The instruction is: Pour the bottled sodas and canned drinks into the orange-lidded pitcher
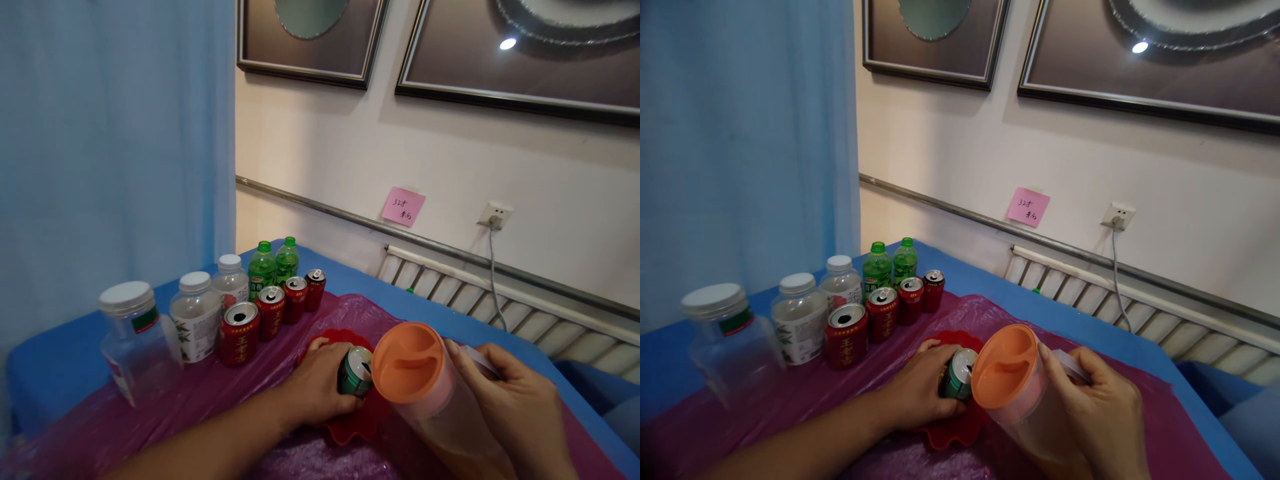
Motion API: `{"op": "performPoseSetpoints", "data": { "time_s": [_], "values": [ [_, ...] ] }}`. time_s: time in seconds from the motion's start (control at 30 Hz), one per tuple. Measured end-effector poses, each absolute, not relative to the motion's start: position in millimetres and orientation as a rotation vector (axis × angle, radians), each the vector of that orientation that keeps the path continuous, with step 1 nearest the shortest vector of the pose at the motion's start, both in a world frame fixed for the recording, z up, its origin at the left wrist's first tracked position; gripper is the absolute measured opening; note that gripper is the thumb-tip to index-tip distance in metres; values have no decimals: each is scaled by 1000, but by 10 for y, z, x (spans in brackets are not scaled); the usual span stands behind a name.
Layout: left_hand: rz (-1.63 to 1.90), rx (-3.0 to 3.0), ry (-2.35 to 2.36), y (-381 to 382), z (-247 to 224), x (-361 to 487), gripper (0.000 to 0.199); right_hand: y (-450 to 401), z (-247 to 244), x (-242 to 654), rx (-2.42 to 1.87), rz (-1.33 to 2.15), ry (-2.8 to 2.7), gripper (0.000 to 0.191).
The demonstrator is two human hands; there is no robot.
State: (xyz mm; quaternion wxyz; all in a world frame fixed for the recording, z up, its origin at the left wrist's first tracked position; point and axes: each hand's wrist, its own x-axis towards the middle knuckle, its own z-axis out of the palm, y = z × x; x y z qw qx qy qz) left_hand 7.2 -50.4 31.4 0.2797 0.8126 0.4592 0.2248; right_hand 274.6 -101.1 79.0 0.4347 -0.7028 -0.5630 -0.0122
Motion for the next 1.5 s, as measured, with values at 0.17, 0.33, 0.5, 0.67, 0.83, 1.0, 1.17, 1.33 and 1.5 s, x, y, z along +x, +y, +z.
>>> {"op": "performPoseSetpoints", "data": {
  "time_s": [0.17,0.33,0.5,0.67,0.83,1.0,1.17,1.33,1.5],
  "values": [
    [598,2165,1250,-503,299,76,54,-1023,790,2732,-1764,-19,-1378,58],
    [592,2157,1249,-513,318,84,53,-1022,780,2748,-1782,-16,-1382,59],
    [567,2156,1278,-531,372,85,52,-1013,771,2759,-1777,-23,-1408,58],
    [552,2172,1272,-533,370,88,52,-1027,794,2738,-1744,-62,-1414,58],
    [559,2166,1256,-523,349,83,52,-1026,801,2754,-1749,-55,-1431,58],
    [573,2152,1246,-523,358,78,53,-1029,805,2746,-1758,-46,-1420,59],
    [563,2153,1244,-533,374,83,53,-1049,829,2709,-1772,-35,-1410,62],
    [576,2161,1225,-530,367,80,53,-1051,829,2722,-1778,-28,-1408,61],
    [553,2176,1235,-519,353,76,54,-1045,817,2750,-1770,-12,-1418,60]
  ]
}}
